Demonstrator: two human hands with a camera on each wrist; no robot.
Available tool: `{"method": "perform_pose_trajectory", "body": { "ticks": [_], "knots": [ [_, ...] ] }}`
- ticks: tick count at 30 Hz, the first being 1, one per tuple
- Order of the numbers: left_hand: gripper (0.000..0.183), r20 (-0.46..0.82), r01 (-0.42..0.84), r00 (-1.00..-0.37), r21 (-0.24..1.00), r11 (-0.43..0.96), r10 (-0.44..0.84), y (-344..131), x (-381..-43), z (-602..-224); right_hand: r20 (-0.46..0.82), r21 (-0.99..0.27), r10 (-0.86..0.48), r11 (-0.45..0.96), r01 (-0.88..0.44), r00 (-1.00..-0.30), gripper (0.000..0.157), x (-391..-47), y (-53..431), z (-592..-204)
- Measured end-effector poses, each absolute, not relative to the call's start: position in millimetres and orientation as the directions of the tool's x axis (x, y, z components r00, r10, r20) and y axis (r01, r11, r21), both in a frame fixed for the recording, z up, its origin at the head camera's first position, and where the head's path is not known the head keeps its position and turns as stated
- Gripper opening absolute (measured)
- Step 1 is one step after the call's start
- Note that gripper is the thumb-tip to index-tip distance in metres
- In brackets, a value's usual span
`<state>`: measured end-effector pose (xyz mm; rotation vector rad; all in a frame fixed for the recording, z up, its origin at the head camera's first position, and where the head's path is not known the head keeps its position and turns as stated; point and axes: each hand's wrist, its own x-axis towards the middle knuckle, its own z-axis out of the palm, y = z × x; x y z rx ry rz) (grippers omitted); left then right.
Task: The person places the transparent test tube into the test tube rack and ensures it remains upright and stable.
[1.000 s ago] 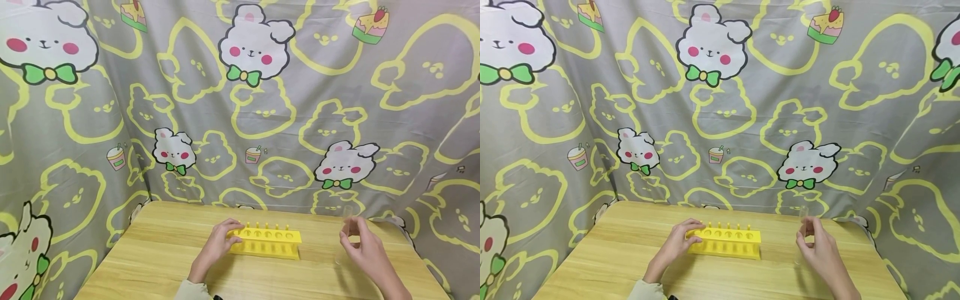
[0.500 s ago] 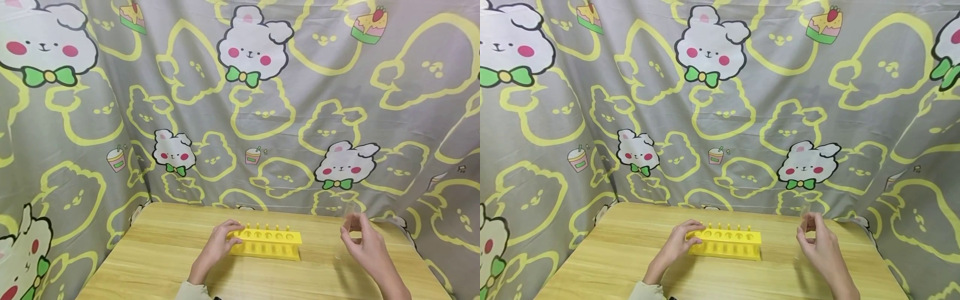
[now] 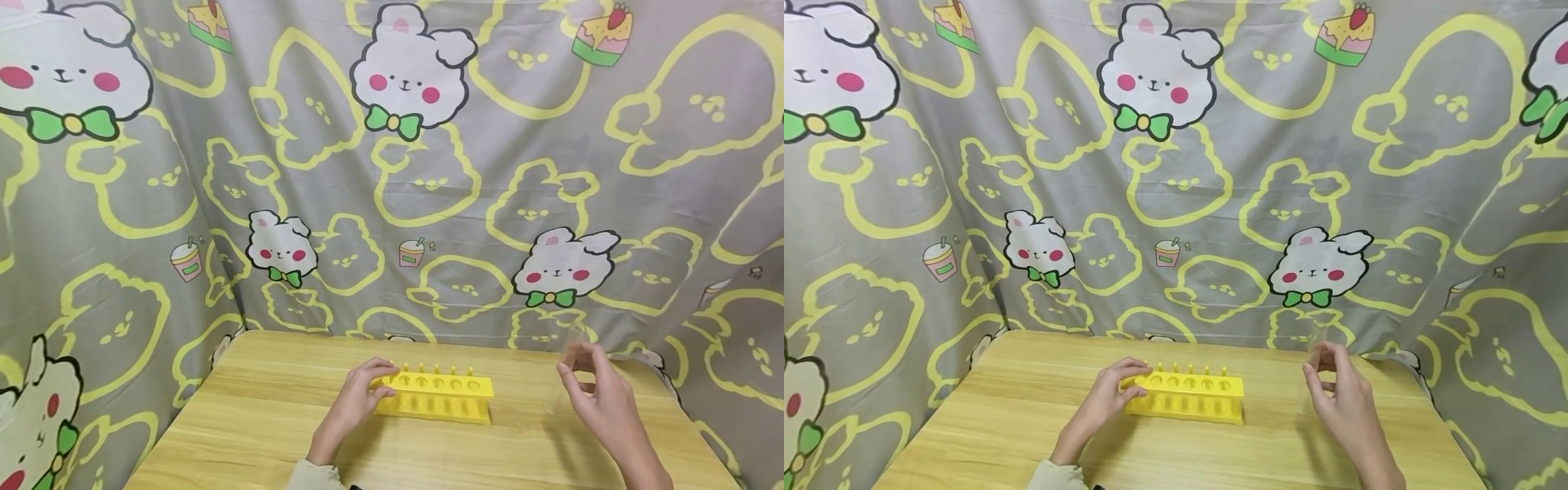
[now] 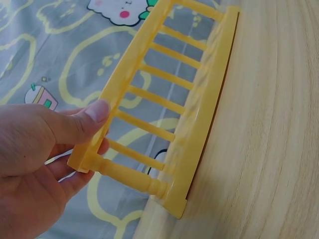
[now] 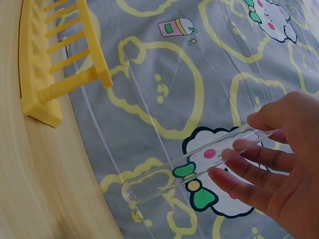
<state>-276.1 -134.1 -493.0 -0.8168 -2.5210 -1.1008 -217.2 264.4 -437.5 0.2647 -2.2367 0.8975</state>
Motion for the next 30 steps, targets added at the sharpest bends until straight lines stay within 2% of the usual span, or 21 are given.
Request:
{"method": "perform_pose_trajectory", "body": {
  "ticks": [18, 26, 30],
  "knots": [
    [0.037, 0.459, 0.594, -0.804, 0.589, 0.549, 0.377, -135, -275, -493, 0.713, -0.539, 0.085, 0.701, -0.467, -0.696, 0.043, -219, 254, -432],
    [0.036, 0.49, 0.622, -0.781, 0.56, 0.546, 0.387, -134, -276, -494, 0.729, -0.54, 0.09, 0.685, -0.489, -0.679, 0.047, -221, 250, -426],
    [0.036, 0.474, 0.606, -0.794, 0.57, 0.556, 0.38, -135, -276, -493, 0.736, -0.534, 0.081, 0.68, -0.503, -0.672, 0.046, -222, 248, -423]
  ]
}}
